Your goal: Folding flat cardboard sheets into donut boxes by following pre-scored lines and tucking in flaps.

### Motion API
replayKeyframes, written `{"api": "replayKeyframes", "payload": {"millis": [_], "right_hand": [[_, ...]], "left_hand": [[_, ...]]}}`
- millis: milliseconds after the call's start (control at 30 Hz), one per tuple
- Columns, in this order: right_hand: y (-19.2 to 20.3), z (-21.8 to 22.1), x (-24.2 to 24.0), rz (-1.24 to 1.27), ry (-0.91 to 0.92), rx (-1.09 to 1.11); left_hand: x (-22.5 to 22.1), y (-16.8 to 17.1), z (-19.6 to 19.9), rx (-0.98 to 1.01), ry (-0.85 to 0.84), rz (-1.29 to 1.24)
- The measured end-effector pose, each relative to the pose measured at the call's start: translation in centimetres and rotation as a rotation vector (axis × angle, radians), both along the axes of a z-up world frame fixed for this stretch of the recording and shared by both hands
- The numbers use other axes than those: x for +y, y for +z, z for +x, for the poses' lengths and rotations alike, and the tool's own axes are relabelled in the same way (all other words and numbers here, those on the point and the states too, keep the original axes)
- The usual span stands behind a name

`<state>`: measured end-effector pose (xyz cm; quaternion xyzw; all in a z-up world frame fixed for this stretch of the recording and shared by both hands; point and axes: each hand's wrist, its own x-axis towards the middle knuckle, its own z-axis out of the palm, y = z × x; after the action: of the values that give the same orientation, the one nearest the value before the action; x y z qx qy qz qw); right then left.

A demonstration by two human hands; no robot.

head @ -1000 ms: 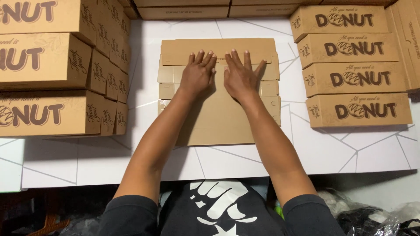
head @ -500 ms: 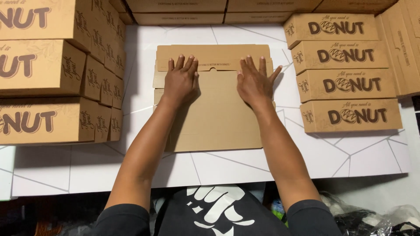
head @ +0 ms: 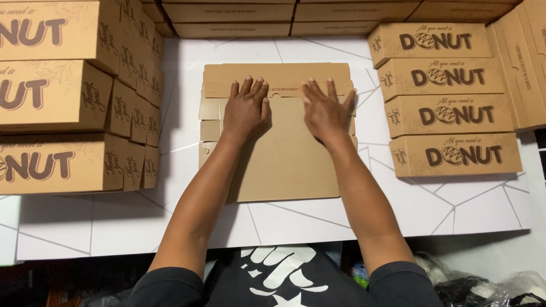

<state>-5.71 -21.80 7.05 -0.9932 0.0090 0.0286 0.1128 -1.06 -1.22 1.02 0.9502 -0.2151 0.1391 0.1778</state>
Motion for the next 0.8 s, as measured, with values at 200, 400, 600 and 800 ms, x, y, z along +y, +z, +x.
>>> {"api": "replayKeyframes", "payload": {"millis": [200,400,600,800], "right_hand": [[-1.0,0.0,-0.8,-0.037,-0.020,-0.050],[-1.3,1.2,5.1,0.040,0.087,-0.048],[0.6,0.3,2.1,0.013,0.021,0.002],[-2.7,0.5,-2.8,-0.035,-0.074,-0.032]], "left_hand": [[-0.1,0.5,-0.4,0.007,0.019,0.038],[0.0,0.4,-0.3,0.000,0.017,0.044],[0.2,-0.2,0.0,-0.022,-0.005,0.039],[-0.1,-1.0,0.2,-0.038,0.015,0.058]]}}
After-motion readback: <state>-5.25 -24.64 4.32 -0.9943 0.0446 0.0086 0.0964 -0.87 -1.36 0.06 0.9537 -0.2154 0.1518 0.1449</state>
